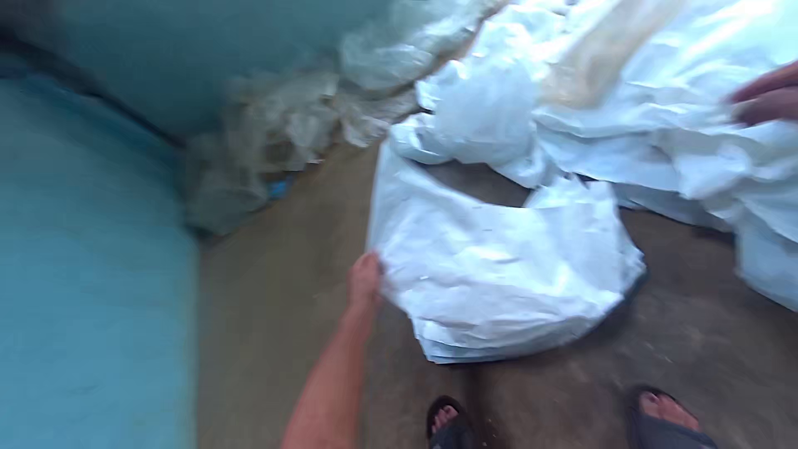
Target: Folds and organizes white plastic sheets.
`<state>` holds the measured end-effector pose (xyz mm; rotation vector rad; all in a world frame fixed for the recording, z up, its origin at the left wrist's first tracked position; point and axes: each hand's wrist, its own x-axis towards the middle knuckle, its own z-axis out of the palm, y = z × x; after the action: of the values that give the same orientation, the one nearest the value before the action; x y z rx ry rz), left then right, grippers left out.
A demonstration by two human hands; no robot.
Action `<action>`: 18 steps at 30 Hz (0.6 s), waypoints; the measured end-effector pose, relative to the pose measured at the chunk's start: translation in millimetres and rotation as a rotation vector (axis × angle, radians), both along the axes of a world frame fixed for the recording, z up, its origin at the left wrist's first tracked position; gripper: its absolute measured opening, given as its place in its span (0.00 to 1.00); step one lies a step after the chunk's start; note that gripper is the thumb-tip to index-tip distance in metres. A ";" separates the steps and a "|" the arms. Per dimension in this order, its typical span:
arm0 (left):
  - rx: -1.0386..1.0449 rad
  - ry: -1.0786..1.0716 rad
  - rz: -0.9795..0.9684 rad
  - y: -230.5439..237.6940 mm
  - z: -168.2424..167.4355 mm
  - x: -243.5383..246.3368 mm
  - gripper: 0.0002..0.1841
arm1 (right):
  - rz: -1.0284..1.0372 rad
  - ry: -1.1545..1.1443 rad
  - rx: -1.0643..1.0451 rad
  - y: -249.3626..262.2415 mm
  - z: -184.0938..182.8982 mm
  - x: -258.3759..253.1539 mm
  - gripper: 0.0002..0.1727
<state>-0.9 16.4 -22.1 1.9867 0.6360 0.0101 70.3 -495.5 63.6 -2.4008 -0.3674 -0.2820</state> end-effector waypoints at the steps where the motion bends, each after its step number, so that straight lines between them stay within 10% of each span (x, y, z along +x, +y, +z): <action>1: 0.018 0.085 0.063 16.2 -23.7 -4.2 0.23 | 0.012 0.124 -0.092 13.3 1.5 -17.0 0.14; 5: 0.015 0.464 0.114 58.7 -95.9 -39.1 0.23 | 0.050 0.730 -0.275 30.1 -98.6 -27.4 0.19; 9: -0.096 0.668 0.082 43.6 -108.3 -51.7 0.23 | -0.166 1.160 0.024 38.3 -212.8 -56.7 0.31; 18: 0.120 0.515 0.023 21.5 -111.6 -45.4 0.24 | -0.397 0.946 0.034 58.0 -219.2 -42.9 0.26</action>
<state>-46.3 37.9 -133.7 2.1093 1.0047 -0.4723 27.4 -437.5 -155.6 -2.2590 0.5380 0.6619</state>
